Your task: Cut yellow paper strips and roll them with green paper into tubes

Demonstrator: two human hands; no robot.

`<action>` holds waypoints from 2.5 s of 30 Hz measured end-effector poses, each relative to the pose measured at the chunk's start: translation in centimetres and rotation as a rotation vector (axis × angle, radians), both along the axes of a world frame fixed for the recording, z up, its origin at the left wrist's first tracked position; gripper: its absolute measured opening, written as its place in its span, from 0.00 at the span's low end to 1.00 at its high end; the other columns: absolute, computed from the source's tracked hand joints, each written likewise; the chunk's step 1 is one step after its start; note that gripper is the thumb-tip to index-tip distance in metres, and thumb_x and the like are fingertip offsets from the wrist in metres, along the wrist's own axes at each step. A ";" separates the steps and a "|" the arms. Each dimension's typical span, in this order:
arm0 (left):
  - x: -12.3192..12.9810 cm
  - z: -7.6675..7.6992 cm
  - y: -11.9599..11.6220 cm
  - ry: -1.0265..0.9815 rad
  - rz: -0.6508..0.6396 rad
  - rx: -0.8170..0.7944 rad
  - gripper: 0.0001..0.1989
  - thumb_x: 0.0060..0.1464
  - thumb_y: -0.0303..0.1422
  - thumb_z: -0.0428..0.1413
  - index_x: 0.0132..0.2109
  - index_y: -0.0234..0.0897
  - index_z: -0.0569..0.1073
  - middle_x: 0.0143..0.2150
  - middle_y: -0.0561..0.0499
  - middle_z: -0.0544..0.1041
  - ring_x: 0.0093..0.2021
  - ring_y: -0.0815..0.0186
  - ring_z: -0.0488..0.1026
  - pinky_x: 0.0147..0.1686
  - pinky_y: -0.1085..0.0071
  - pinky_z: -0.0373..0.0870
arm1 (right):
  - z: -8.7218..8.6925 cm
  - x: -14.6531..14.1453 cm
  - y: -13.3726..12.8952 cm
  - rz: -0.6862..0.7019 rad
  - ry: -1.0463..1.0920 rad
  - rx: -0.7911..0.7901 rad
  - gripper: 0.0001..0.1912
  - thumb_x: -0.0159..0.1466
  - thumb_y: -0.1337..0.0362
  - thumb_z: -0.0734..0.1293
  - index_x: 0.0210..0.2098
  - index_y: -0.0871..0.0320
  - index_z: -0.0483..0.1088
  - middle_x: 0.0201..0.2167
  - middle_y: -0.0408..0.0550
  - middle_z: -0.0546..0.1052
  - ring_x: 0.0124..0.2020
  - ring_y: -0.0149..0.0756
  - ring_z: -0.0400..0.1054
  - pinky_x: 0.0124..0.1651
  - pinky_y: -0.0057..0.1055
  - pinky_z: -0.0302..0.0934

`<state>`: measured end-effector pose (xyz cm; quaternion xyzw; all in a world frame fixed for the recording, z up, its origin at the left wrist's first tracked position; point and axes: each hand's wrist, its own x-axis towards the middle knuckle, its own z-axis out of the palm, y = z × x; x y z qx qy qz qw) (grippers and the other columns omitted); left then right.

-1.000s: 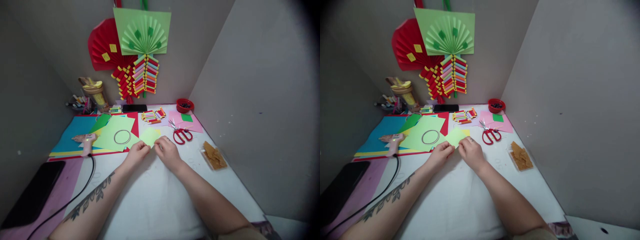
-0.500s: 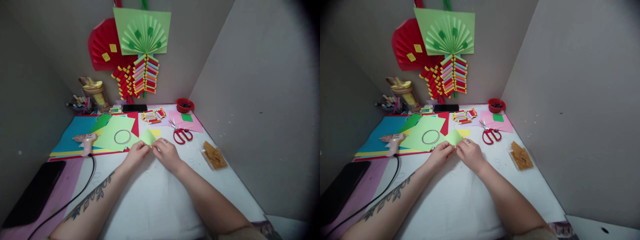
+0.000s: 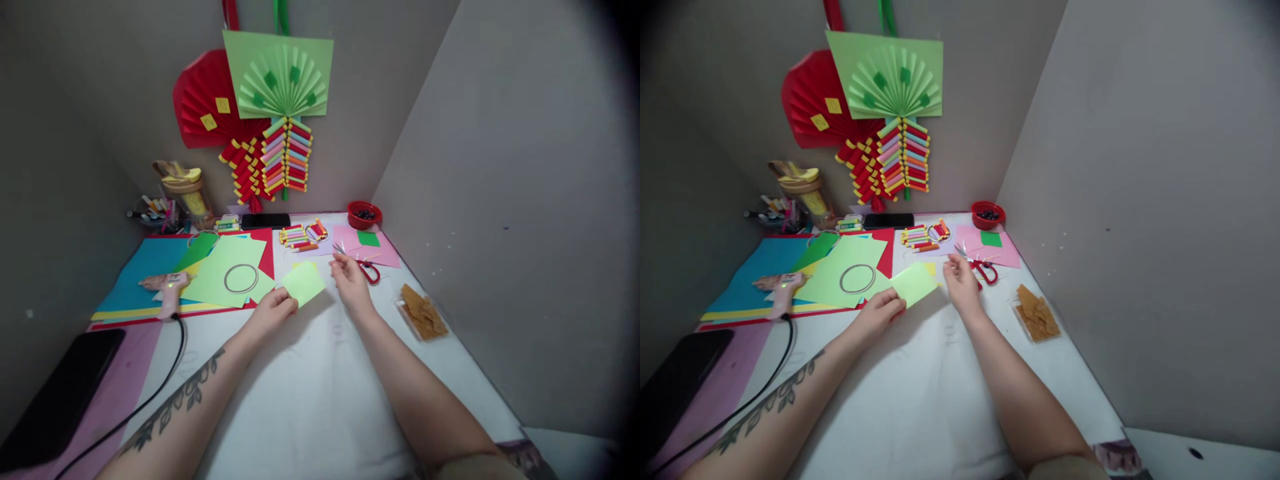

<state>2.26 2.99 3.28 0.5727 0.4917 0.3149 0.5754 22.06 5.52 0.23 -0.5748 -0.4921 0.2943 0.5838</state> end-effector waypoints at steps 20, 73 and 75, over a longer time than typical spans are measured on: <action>-0.1 -0.3 0.1 0.010 -0.023 0.078 0.12 0.49 0.42 0.54 0.31 0.35 0.69 0.26 0.53 0.71 0.24 0.71 0.61 0.23 0.76 0.56 | 1.0 -2.3 -1.5 0.062 0.302 -0.049 0.14 0.53 0.63 0.66 0.38 0.56 0.62 0.19 0.34 0.62 0.19 0.26 0.55 0.22 0.24 0.50; -0.7 -3.0 1.4 -0.101 0.210 -0.071 0.14 0.46 0.39 0.57 0.38 0.34 0.73 0.23 0.54 0.73 0.18 0.72 0.67 0.16 0.78 0.56 | -0.4 -4.3 -2.7 0.408 0.098 -0.330 0.07 0.54 0.60 0.66 0.26 0.58 0.68 0.18 0.39 0.70 0.18 0.27 0.60 0.21 0.24 0.53; -0.6 -3.2 1.4 -0.144 0.231 -0.096 0.15 0.45 0.39 0.58 0.39 0.34 0.73 0.28 0.51 0.76 0.23 0.68 0.73 0.16 0.78 0.60 | -0.3 -4.3 -2.7 0.384 0.015 -0.303 0.06 0.55 0.61 0.65 0.26 0.58 0.68 0.18 0.39 0.69 0.19 0.27 0.60 0.22 0.24 0.53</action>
